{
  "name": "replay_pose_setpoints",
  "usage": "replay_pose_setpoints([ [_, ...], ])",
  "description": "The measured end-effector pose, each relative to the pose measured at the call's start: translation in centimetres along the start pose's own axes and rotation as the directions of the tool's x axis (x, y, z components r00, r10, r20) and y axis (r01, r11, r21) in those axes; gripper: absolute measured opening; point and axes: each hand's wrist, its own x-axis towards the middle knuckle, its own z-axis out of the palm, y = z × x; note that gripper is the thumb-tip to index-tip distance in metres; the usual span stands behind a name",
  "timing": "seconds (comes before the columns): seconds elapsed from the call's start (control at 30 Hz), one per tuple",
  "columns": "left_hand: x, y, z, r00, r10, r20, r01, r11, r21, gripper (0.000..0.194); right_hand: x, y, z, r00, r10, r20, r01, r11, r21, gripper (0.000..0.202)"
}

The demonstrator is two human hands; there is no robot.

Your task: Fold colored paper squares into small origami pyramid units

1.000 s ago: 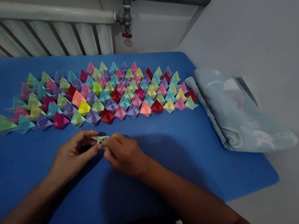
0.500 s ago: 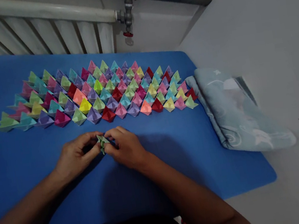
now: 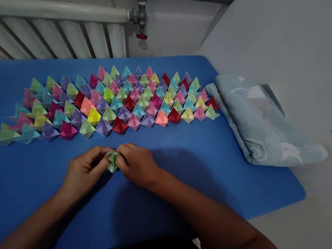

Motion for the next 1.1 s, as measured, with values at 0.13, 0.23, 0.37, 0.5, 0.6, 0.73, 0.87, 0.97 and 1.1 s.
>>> replay_pose_setpoints([
  [0.13,-0.1,0.0,0.2,1.000,-0.021,0.012,0.022,0.999,-0.031,0.019,0.2,-0.1,0.0,0.999,0.042,0.013,-0.042,0.999,0.001,0.013],
  [0.23,0.0,0.0,0.2,0.999,-0.045,0.009,0.045,0.998,-0.042,0.019,0.2,-0.2,0.0,0.999,0.036,0.017,-0.036,0.999,0.016,0.013],
  [0.37,0.0,-0.1,0.2,0.999,-0.044,-0.005,0.044,0.999,-0.021,0.016,0.1,-0.2,0.1,0.997,0.082,-0.005,-0.080,0.988,0.134,0.010],
  [0.5,0.0,-0.1,0.4,0.998,-0.063,-0.011,0.063,0.997,-0.055,0.015,0.1,0.0,0.3,0.996,0.084,-0.012,-0.081,0.983,0.166,0.012],
  [0.6,0.0,0.0,0.5,0.990,-0.133,-0.043,0.126,0.983,-0.137,0.015,0.1,0.1,0.1,0.993,0.114,-0.011,-0.105,0.945,0.311,0.007],
  [0.73,0.3,0.1,0.6,0.958,-0.268,-0.102,0.222,0.918,-0.328,0.023,-0.2,0.0,-0.3,0.985,0.168,-0.030,-0.132,0.860,0.494,0.015],
  [0.87,0.8,0.2,0.4,0.919,-0.373,-0.124,0.279,0.841,-0.465,0.019,-0.6,-0.2,0.2,0.988,0.145,-0.043,-0.111,0.890,0.443,0.027],
  [0.97,0.9,0.5,0.5,0.896,-0.424,-0.135,0.302,0.802,-0.515,0.019,-0.8,0.0,0.8,0.992,0.026,-0.126,0.015,0.951,0.308,0.027],
  [1.1,0.7,0.5,0.9,0.883,-0.461,-0.086,0.334,0.748,-0.574,0.025,-0.7,0.5,0.8,0.951,-0.179,-0.252,0.215,0.969,0.122,0.006],
])
